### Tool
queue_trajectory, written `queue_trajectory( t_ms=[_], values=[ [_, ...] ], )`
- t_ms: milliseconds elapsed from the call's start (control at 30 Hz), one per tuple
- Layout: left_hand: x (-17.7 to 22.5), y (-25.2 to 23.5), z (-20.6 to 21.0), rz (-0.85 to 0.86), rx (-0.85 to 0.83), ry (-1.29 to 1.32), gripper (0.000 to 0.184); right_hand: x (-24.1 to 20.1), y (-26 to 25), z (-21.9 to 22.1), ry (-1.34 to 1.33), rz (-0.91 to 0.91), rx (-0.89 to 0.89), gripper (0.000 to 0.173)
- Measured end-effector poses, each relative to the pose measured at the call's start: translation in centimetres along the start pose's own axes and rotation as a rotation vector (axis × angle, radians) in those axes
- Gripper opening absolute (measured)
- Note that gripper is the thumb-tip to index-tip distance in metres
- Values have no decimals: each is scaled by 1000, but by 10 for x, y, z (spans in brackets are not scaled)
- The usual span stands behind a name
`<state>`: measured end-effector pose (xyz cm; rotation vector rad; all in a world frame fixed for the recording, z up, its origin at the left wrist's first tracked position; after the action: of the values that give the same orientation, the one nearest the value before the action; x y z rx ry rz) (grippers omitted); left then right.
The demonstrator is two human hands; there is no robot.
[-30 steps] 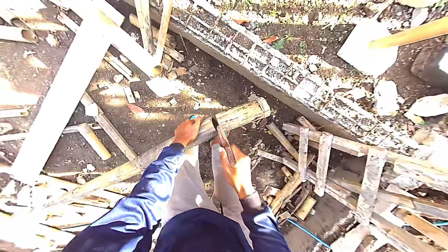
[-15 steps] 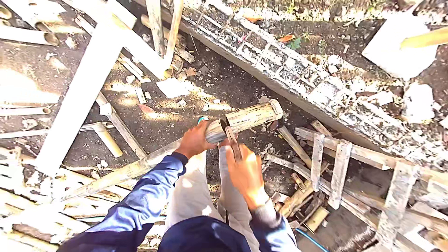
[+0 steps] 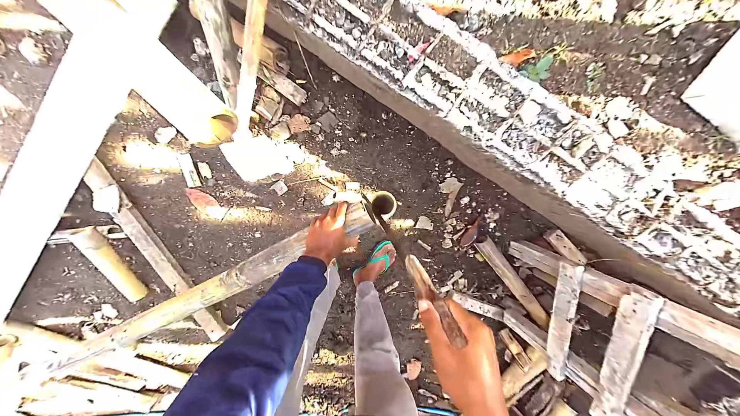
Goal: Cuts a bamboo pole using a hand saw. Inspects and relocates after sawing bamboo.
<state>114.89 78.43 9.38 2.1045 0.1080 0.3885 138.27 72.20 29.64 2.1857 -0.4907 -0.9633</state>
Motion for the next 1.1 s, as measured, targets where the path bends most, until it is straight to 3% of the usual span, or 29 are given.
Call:
queue_trajectory(
  t_ms=[100, 367, 633, 800, 933, 1100],
  values=[
    [-8, -32, -7, -25, 26, -42, 99, 36, -34, 20, -350, 18, -6, 32],
    [-8, -25, -17, -80, 41, -174, 103, 68, 12, -22, -842, 130, -60, 20],
    [-3, 4, -37, -68, 33, -192, 101, 57, -39, -56, -865, -20, -85, 25],
    [0, 16, -25, 12, 161, -258, 98, 66, -74, -16, -812, -74, -88, 34],
    [-2, 22, -28, -13, 134, -381, 103, 77, -99, 34, -874, -35, -153, 36],
    [2, 27, -54, -30, 106, -504, 92, 79, -78, 63, -1019, 60, -201, 31]
  ],
)
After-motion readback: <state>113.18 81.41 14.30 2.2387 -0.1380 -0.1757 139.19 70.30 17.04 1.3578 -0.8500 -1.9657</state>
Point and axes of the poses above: each hand's wrist, its own y-axis away from the middle knuckle, its own z-axis out of the palm, x = y × z, the point moved 4 cm from there along -y, towards the middle knuckle, and after that the axes turned 9 degrees about -x, right-handed, at the moved point
